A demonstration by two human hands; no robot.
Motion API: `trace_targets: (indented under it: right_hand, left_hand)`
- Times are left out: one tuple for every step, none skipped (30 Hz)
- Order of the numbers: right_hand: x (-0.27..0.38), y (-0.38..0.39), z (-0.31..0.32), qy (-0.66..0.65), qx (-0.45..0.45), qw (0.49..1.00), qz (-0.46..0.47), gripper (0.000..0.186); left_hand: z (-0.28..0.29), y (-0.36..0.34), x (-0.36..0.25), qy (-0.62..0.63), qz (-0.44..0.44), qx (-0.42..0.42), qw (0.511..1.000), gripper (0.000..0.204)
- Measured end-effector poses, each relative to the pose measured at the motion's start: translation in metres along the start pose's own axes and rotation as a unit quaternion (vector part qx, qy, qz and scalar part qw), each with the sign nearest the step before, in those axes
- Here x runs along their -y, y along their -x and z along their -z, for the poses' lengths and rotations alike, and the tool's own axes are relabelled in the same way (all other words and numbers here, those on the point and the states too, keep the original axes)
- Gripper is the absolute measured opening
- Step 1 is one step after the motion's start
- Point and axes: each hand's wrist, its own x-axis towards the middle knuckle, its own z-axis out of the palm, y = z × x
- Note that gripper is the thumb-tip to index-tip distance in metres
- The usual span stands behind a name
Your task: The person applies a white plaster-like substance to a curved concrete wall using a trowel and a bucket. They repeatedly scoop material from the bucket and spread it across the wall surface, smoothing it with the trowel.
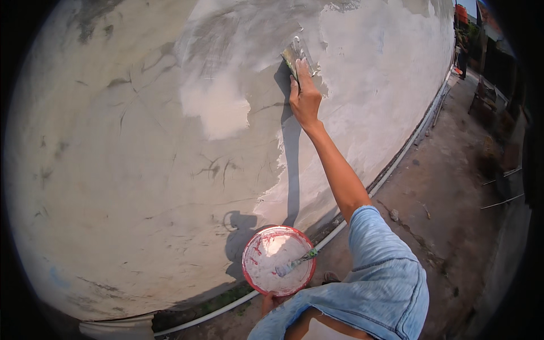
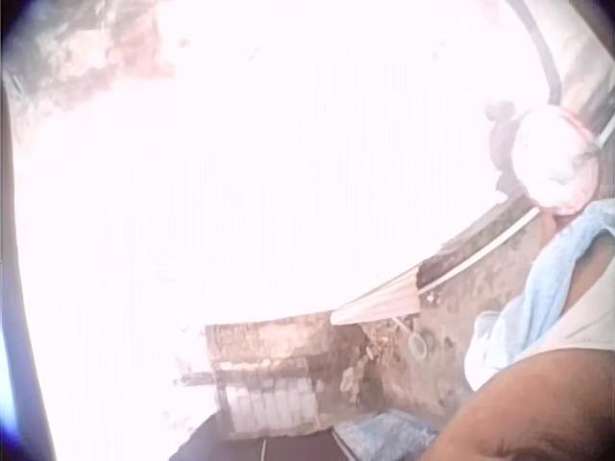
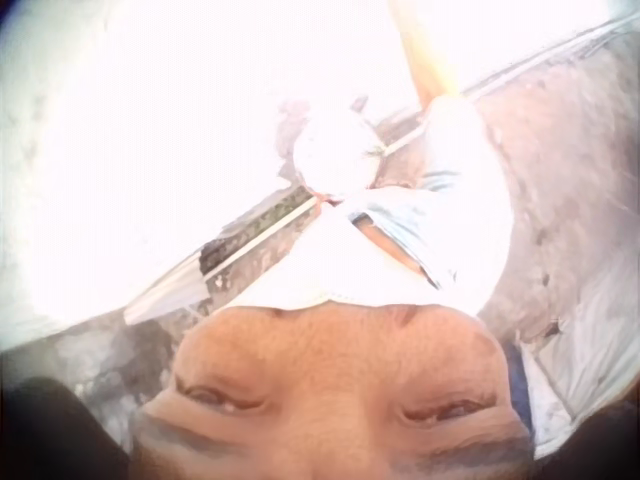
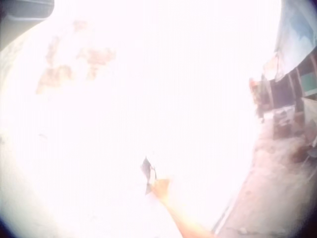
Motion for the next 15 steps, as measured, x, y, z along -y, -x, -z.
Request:
trace_targets:
  right_hand:
    - [0.006,0.019,-0.01,-0.021,0.046,0.999,-0.014,0.058]
    - [0.012,0.035,-0.016,-0.022,0.056,0.998,0.008,0.061]
    - [0.023,0.049,-0.019,-0.025,0.064,0.997,0.031,0.064]
    - [0.042,0.071,-0.022,-0.045,0.078,0.995,0.044,0.065]
    - [0.056,0.091,-0.018,-0.06,0.095,0.992,0.056,0.067]
    - [0.06,0.101,-0.01,-0.073,0.124,0.988,0.061,0.067]
    - [0.065,0.112,-0.003,-0.089,0.152,0.982,0.066,0.067]
    - [0.064,0.12,0.009,-0.097,0.184,0.976,0.07,0.067]
    - [0.066,0.127,0.021,-0.105,0.225,0.964,0.094,0.065]
    - [0.065,0.129,0.036,-0.111,0.263,0.951,0.121,0.063]
    - [0.062,0.128,0.05,-0.116,0.301,0.935,0.146,0.061]
    - [0.06,0.118,0.061,-0.13,0.278,0.943,0.125,0.058]
    - [0.057,0.101,0.071,-0.143,0.254,0.951,0.106,0.055]
    - [0.053,0.084,0.079,-0.158,0.229,0.957,0.087,0.051]
    - [0.045,0.064,0.086,-0.138,0.176,0.974,-0.029,0.045]
  left_hand:
    - [-0.013,0.013,-0.005,-0.027,-0.006,-0.044,0.999,0.046]
    - [-0.022,0.02,-0.012,-0.043,-0.013,-0.064,0.997,0.045]
    - [-0.031,0.03,-0.019,-0.058,-0.019,-0.086,0.994,0.043]
    - [-0.036,0.038,-0.026,-0.062,-0.028,-0.089,0.994,0.042]
    - [-0.031,0.036,-0.023,-0.05,-0.025,-0.079,0.995,0.043]
    - [-0.026,0.033,-0.019,-0.037,-0.021,-0.068,0.997,0.043]
    - [-0.005,0.013,-0.007,-0.004,-0.012,-0.047,0.999,0.046]
    - [0.001,0.006,0.0,0.023,-0.001,-0.024,0.999,0.046]
    - [0.01,0.002,0.004,0.051,0.006,-0.006,0.999,0.048]
    - [0.009,0.0,-0.001,0.073,0.006,0.014,0.997,0.048]
    - [0.008,-0.001,-0.002,0.096,0.006,0.035,0.995,0.05]
    - [0.012,-0.002,-0.001,0.1,0.005,0.032,0.994,0.049]
    - [0.016,-0.003,0.0,0.104,0.003,0.031,0.994,0.049]
    - [0.02,-0.005,-0.001,0.108,0.0,0.029,0.994,0.048]
    - [0.019,-0.009,-0.002,0.085,-0.006,0.039,0.996,0.054]
